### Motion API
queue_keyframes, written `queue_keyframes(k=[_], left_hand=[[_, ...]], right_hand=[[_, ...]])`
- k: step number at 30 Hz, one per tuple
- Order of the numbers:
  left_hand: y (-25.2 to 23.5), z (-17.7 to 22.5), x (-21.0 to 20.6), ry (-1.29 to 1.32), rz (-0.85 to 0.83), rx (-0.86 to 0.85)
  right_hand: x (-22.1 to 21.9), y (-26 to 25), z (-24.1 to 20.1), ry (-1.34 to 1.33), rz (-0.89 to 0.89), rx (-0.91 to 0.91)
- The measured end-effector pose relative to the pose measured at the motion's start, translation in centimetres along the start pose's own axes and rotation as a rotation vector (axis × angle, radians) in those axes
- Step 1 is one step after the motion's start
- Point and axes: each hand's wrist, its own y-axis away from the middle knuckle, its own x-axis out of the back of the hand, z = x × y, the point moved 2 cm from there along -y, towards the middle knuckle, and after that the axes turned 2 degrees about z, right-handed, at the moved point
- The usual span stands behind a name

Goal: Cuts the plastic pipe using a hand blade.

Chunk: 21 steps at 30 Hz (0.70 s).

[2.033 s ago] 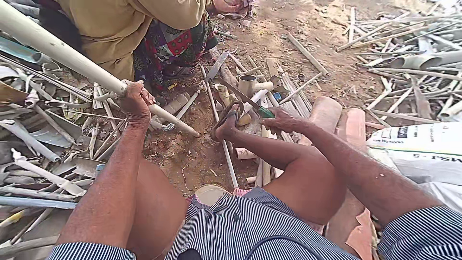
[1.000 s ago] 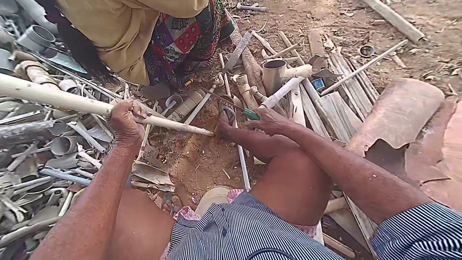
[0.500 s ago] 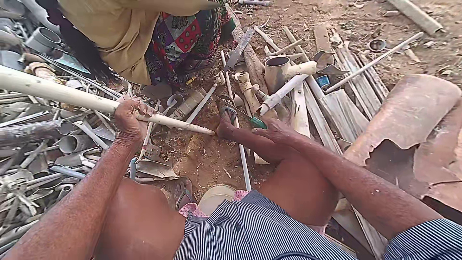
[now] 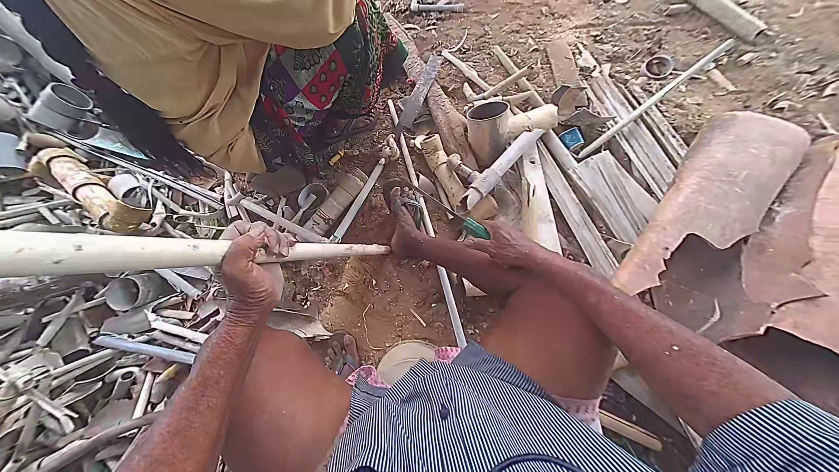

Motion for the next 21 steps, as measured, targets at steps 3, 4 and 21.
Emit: queue_keyframes(k=[3, 4, 21], left_hand=[[0.7, -0.2, 0.8, 0.074, -0.103, -0.036], [1.1, -0.2, 1.1, 0.106, -0.156, -0.051], [1.3, -2.7, 9.6, 0.330, -0.409, -0.025]], right_hand=[[-1.7, 0.5, -0.8, -0.195, 0.051, -0.017], [-3.0, 0.1, -0.8, -0.250, 0.036, -0.030], [-15.1, -3.7, -5.3, -0.445, -0.134, -0.127]])
